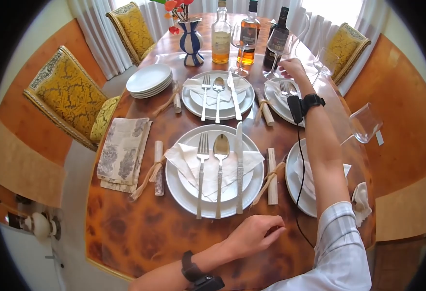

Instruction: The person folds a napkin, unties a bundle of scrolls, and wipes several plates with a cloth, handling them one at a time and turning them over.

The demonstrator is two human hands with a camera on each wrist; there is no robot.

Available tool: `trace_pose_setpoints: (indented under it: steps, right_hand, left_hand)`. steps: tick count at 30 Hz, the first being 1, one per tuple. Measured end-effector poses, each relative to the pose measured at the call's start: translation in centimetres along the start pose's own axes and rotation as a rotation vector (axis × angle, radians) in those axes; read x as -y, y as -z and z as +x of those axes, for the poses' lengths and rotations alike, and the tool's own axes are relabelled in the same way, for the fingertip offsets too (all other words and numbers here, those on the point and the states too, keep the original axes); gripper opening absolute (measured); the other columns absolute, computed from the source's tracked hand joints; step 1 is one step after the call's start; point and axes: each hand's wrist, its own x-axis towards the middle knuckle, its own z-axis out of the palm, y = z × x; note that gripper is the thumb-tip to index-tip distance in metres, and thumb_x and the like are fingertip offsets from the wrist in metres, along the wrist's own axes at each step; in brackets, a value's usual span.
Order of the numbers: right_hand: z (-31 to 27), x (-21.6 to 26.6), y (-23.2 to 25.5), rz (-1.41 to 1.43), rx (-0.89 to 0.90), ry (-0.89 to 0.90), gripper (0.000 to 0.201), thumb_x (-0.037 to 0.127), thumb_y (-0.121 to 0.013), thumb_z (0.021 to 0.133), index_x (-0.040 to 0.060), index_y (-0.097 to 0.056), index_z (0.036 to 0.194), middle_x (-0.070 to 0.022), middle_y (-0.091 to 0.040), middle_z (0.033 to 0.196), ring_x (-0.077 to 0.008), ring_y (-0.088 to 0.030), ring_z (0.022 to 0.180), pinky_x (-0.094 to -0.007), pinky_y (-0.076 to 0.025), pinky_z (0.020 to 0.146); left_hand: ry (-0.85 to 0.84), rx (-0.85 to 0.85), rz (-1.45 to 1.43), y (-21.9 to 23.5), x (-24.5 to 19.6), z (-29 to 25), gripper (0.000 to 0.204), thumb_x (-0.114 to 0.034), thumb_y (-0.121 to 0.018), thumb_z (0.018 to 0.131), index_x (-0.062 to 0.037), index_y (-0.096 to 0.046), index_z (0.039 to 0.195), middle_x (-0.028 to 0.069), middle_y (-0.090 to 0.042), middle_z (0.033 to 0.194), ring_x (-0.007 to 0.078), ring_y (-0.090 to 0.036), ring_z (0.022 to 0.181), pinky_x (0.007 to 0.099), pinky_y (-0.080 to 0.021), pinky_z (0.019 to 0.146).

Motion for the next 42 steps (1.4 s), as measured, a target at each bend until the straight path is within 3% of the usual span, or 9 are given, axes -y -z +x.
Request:
trace_pose_setpoints:
  steps: [5, 12, 13, 18, 24, 30, 37, 40, 42]
  right_hand:
    - [0.7, 3.9, -4.8, 0.166, 0.345, 0.161, 0.038, 0.023, -0.071, 0.097, -0.0044, -0.069, 0.123, -0.0142, -0.075, 0.11, -0.0211, -0.075, 0.083, -0.0321, -0.064, 0.069]
    - [5.8, 4.2, -13.1, 0.252, 0.26, 0.224, 0.033, 0.024, -0.075, 0.094, -0.0049, -0.072, 0.111, -0.0138, -0.075, 0.096, -0.0226, -0.076, 0.079, -0.0323, -0.064, 0.067]
    - [5.7, 4.4, -13.8, 0.224, 0.162, 0.221, 0.029, 0.022, -0.075, 0.094, -0.0042, -0.074, 0.106, -0.0103, -0.076, 0.088, -0.0204, -0.076, 0.074, -0.0312, -0.063, 0.066]
    - [5.9, 5.5, -15.9, 0.147, 0.082, 0.291, 0.029, 0.021, -0.071, 0.098, -0.0062, -0.073, 0.107, -0.0095, -0.077, 0.09, -0.0177, -0.075, 0.075, -0.0307, -0.062, 0.07]
    - [5.0, 7.0, -15.8, 0.016, 0.075, 0.29, 0.03, 0.02, -0.07, 0.098, -0.0089, -0.074, 0.106, -0.0122, -0.078, 0.093, -0.0179, -0.076, 0.077, -0.03, -0.062, 0.069]
    - [3.6, 6.4, -16.3, 0.207, 0.062, 0.287, 0.025, 0.017, -0.069, 0.097, -0.0064, -0.075, 0.104, -0.0119, -0.079, 0.093, -0.018, -0.077, 0.078, -0.0307, -0.061, 0.072]
    - [4.1, 3.8, -13.1, -0.435, 0.053, 0.226, 0.032, 0.031, -0.075, 0.088, -0.0016, -0.077, 0.089, -0.0119, -0.078, 0.084, -0.0186, -0.075, 0.072, -0.0307, -0.059, 0.065]
    - [0.8, 3.6, -8.3, -0.095, 0.086, -0.063, 0.019, 0.015, -0.069, 0.088, -0.0031, -0.075, 0.09, -0.0135, -0.077, 0.082, -0.0206, -0.076, 0.072, -0.0334, -0.062, 0.062]
    - [2.9, 0.8, -6.3, 0.062, -0.097, -0.135, 0.02, 0.016, -0.071, 0.088, -0.0028, -0.075, 0.091, -0.0118, -0.076, 0.079, -0.0195, -0.076, 0.071, -0.0323, -0.061, 0.059]
  left_hand:
    - [-0.01, -0.01, -0.019, -0.1, 0.1, -0.1, 0.013, -0.011, -0.069, 0.096, 0.001, -0.068, 0.102, 0.0181, -0.072, 0.088, 0.0349, -0.071, 0.079, 0.0401, -0.056, 0.07]
    - [0.015, -0.003, -0.072, -0.1, 0.5, -0.3, 0.013, -0.011, -0.069, 0.096, 0.0003, -0.068, 0.102, 0.0179, -0.071, 0.09, 0.037, -0.069, 0.082, 0.0423, -0.055, 0.072]
    - [0.016, -0.004, -0.084, -0.2, 0.6, -0.3, 0.012, -0.011, -0.068, 0.096, 0.0003, -0.068, 0.102, 0.0178, -0.071, 0.091, 0.0372, -0.069, 0.082, 0.0425, -0.055, 0.072]
    - [0.0, 0.002, -0.087, -0.4, 1.1, -0.5, 0.012, -0.01, -0.067, 0.097, 0.0009, -0.068, 0.102, 0.0177, -0.071, 0.094, 0.0382, -0.069, 0.085, 0.0436, -0.055, 0.074]
    - [0.015, 0.013, -0.086, -0.2, 0.8, -0.4, 0.013, -0.011, -0.066, 0.097, 0.0011, -0.068, 0.102, 0.0186, -0.071, 0.095, 0.0399, -0.069, 0.087, 0.0446, -0.055, 0.075]
    - [0.009, 0.008, -0.077, -0.1, 0.7, -0.5, 0.013, -0.01, -0.067, 0.095, 0.0009, -0.068, 0.103, 0.0193, -0.071, 0.095, 0.0405, -0.07, 0.088, 0.0453, -0.056, 0.076]
    - [-0.032, -0.006, -0.077, -0.2, 0.8, -0.4, 0.012, -0.01, -0.067, 0.095, 0.0002, -0.068, 0.102, 0.0188, -0.071, 0.095, 0.0403, -0.069, 0.088, 0.0453, -0.055, 0.076]
    - [-0.032, -0.034, -0.083, -0.3, 0.4, -0.3, 0.014, -0.013, -0.065, 0.096, 0.0003, -0.063, 0.096, 0.0226, -0.067, 0.086, 0.0444, -0.066, 0.084, 0.0511, -0.053, 0.073]
    - [-0.032, -0.032, -0.077, -0.3, 0.5, -0.3, 0.014, -0.013, -0.065, 0.097, -0.0001, -0.063, 0.096, 0.0222, -0.067, 0.085, 0.0443, -0.066, 0.083, 0.0511, -0.053, 0.072]
